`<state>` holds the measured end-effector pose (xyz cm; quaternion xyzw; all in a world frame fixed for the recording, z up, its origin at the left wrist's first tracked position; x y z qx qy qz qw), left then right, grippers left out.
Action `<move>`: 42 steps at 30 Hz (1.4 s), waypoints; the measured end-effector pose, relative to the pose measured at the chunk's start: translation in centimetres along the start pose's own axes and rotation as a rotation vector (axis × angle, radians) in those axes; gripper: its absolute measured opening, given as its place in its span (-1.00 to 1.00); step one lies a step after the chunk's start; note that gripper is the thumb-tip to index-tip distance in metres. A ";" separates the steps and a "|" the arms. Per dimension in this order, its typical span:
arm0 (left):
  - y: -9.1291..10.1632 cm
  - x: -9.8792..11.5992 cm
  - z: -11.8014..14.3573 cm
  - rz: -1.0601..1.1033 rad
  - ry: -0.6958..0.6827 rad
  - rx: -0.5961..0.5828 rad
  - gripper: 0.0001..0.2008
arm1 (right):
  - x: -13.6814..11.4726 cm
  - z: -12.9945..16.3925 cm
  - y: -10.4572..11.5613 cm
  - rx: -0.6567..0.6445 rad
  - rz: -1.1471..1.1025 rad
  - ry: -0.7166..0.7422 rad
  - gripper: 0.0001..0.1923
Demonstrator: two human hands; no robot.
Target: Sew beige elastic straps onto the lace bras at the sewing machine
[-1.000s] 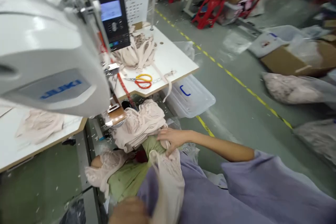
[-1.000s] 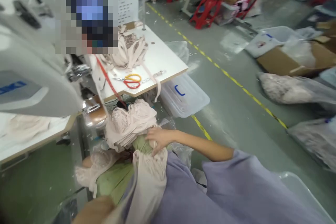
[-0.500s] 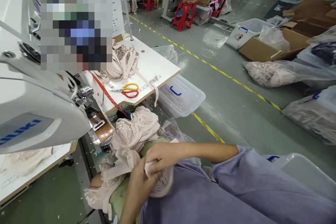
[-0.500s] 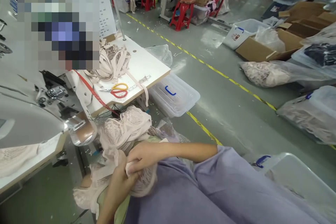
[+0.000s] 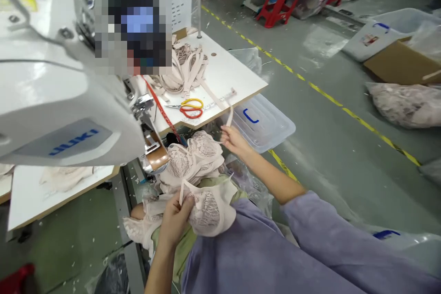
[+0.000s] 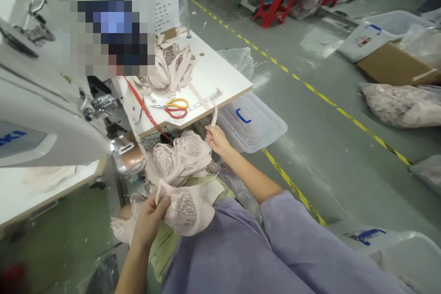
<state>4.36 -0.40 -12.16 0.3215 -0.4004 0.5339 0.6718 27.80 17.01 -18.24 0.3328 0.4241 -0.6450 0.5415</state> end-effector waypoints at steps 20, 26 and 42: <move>2.8 5.2 3.6 -0.445 -0.131 0.258 -0.53 | -2.3 12.3 -16.4 -0.476 -0.673 -0.092 -0.68; 1.7 3.7 2.3 -0.312 -0.030 -0.006 -0.59 | -1.0 11.9 -16.4 -0.451 -0.774 -0.230 -0.79; 4.6 5.6 3.0 -0.688 -0.143 0.286 -0.54 | -1.8 11.8 -14.3 -0.841 0.032 -0.229 -0.68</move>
Point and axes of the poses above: each hand's wrist, its own z-axis away from the middle knuckle, its own y-axis out of the back of the hand, x = y × z, the point moved 8 cm from there along -z, towards the middle knuckle, and after that the axes turned 1 degree about -x, right-handed, at the moved point
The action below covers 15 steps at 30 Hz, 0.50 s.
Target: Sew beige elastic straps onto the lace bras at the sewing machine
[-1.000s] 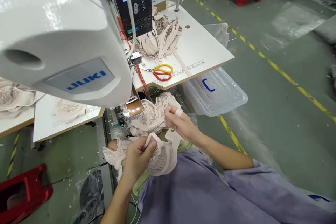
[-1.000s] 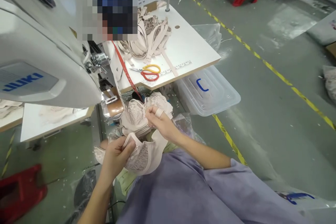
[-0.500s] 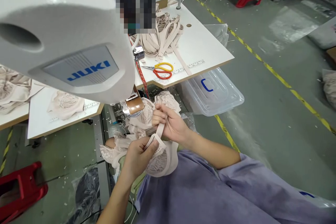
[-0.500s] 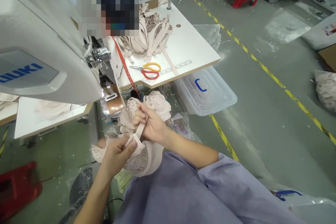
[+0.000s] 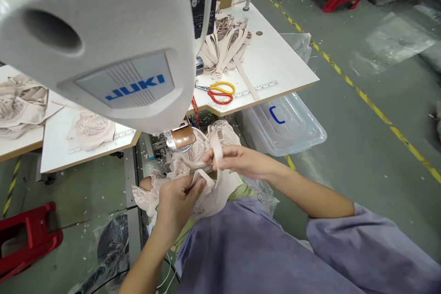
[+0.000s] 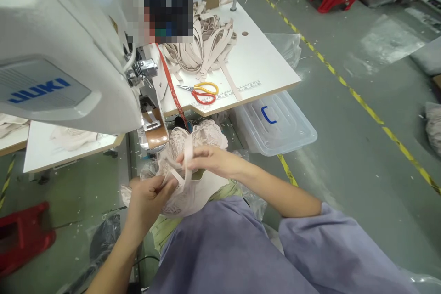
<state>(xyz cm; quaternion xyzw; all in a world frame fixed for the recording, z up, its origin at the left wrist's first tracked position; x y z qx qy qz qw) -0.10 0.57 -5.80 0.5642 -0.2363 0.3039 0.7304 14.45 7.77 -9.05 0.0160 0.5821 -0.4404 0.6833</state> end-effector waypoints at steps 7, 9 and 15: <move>0.8 1.1 -0.5 -0.127 -0.064 0.030 -0.61 | -2.6 0.0 -4.0 -0.057 0.627 0.204 -0.73; 1.1 1.0 -0.6 -0.060 -0.046 0.017 -0.62 | -3.5 0.3 -4.5 -0.050 0.669 0.307 -0.75; 1.0 1.4 -0.4 0.340 -0.055 0.225 -0.79 | -4.5 -0.8 -3.3 0.037 0.337 0.284 -0.72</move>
Point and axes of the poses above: each hand's wrist, its own z-axis away from the middle knuckle, its own y-axis out of the back of the hand, x = y × z, the point moved 8 cm from there along -z, towards the middle knuckle, and after that the axes turned 1 degree about -x, right-handed, at the moved point
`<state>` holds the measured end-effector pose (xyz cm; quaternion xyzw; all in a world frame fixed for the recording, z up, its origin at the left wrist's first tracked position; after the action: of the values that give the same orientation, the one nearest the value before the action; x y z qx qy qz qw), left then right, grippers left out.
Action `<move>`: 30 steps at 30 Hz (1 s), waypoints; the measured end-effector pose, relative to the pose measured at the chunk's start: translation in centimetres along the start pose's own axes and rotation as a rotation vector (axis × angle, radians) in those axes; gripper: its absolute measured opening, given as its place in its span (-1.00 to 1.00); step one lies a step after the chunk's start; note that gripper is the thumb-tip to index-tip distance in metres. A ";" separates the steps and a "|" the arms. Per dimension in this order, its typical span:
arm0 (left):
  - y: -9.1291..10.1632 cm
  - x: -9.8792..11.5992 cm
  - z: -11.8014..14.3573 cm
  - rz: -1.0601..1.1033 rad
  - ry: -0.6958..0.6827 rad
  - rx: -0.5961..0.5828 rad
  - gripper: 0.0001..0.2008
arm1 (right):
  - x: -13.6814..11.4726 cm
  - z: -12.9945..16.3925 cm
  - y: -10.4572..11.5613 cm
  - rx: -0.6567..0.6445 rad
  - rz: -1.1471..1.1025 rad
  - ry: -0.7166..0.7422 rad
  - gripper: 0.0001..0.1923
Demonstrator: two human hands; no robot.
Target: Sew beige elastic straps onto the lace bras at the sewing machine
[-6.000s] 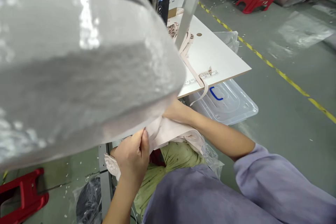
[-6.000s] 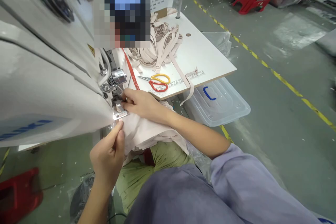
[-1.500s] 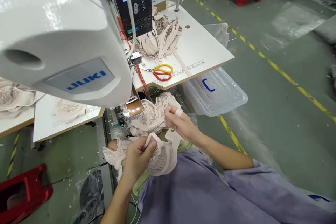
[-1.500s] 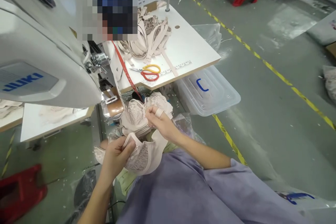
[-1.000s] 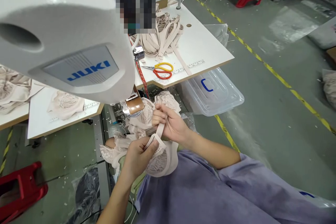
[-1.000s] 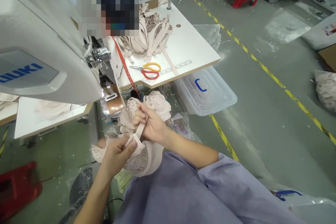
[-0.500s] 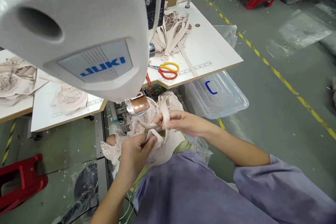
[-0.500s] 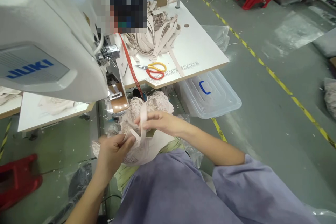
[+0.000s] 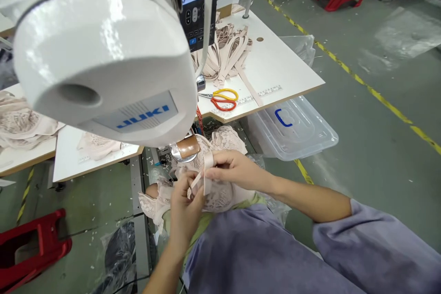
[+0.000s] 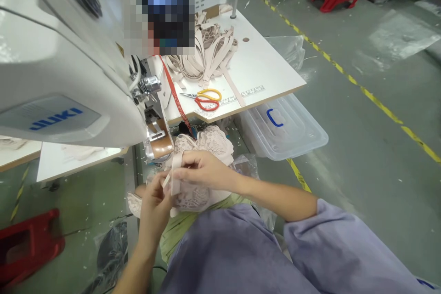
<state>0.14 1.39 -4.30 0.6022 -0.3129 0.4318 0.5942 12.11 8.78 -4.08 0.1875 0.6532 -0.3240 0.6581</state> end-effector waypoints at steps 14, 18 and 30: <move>4.7 2.7 -4.5 -0.333 -0.240 0.019 -0.70 | -0.8 -8.1 6.3 0.148 0.048 -0.007 -0.73; 5.0 1.8 -5.0 -0.334 -0.099 -0.048 -0.68 | -2.6 -9.5 6.7 0.243 0.302 0.125 -0.86; 4.9 1.8 -5.1 -0.336 -0.051 -0.091 -0.70 | -4.8 -10.7 5.4 0.237 0.582 0.214 -1.00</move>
<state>-4.18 6.15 -0.89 0.6294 -0.2419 0.2964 0.6764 8.15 20.67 -1.13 0.4747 0.5953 -0.1746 0.6244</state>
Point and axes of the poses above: each hand's wrist, its own z-axis away from the middle knuckle, its own y-axis out of the back of the hand, x = y × z, the point moved 8 cm from there along -z, towards the middle knuckle, and after that the axes turned 1 degree about -x, right-handed, at the moved point
